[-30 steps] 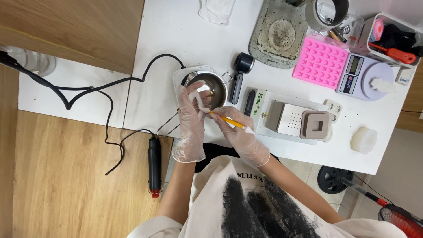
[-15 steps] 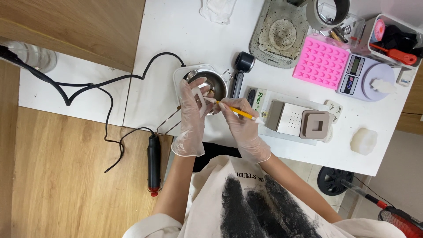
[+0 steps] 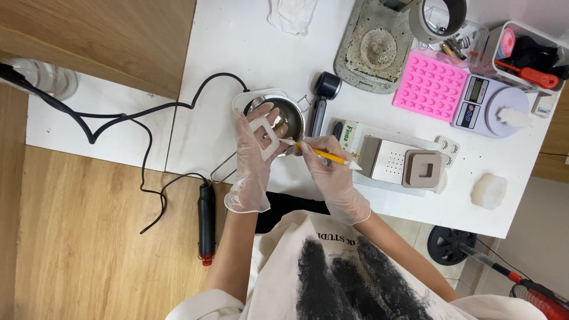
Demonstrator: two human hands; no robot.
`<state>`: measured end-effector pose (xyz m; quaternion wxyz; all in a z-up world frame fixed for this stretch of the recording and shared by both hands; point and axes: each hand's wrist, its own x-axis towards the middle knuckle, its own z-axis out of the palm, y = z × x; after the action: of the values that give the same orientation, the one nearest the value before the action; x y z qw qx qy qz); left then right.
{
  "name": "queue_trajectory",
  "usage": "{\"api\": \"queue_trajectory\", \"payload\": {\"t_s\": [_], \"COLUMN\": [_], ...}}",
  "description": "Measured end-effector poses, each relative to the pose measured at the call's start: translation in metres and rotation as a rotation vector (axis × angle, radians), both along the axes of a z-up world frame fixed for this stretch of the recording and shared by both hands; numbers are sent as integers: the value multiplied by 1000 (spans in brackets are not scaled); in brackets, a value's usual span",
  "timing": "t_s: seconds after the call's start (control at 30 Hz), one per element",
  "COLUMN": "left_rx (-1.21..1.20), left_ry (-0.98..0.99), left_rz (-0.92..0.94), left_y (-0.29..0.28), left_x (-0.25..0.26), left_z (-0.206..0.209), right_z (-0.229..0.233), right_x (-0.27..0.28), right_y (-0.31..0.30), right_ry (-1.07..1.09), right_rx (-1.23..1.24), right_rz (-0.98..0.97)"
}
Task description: Shaping and melting wax components using a heater and heat gun at a workbench.
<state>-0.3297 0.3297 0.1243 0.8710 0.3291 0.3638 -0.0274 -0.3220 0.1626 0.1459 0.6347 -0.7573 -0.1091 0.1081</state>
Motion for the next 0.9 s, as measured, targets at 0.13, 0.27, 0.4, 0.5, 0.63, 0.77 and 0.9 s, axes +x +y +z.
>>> {"api": "queue_trajectory", "payload": {"t_s": [0.13, 0.27, 0.4, 0.5, 0.63, 0.77, 0.9], "left_rx": [-18, -47, -68, -203, -220, -345, -569], "left_ry": [33, 24, 60, 10, -43, 28, 50], "left_rz": [14, 20, 62, 117, 130, 176, 283], "left_y": [-1, 0, 4, 7, 7, 9, 9], "left_x": [-1, -4, -7, -13, -16, -17, -18], "left_z": [3, 8, 11, 6, 13, 21, 9], "right_z": [-9, -15, -18, -10, -7, -13, -4], "right_x": [3, 8, 7, 6, 12, 9, -4], "right_y": [3, 4, -2, -1, 3, 0, -4], "right_ry": [37, 112, 39, -34, 31, 71, 94], "right_rx": [-31, -109, -70, 96, -181, -20, 12], "right_rz": [-30, -112, -151, -37, -16, -96, -160]}}
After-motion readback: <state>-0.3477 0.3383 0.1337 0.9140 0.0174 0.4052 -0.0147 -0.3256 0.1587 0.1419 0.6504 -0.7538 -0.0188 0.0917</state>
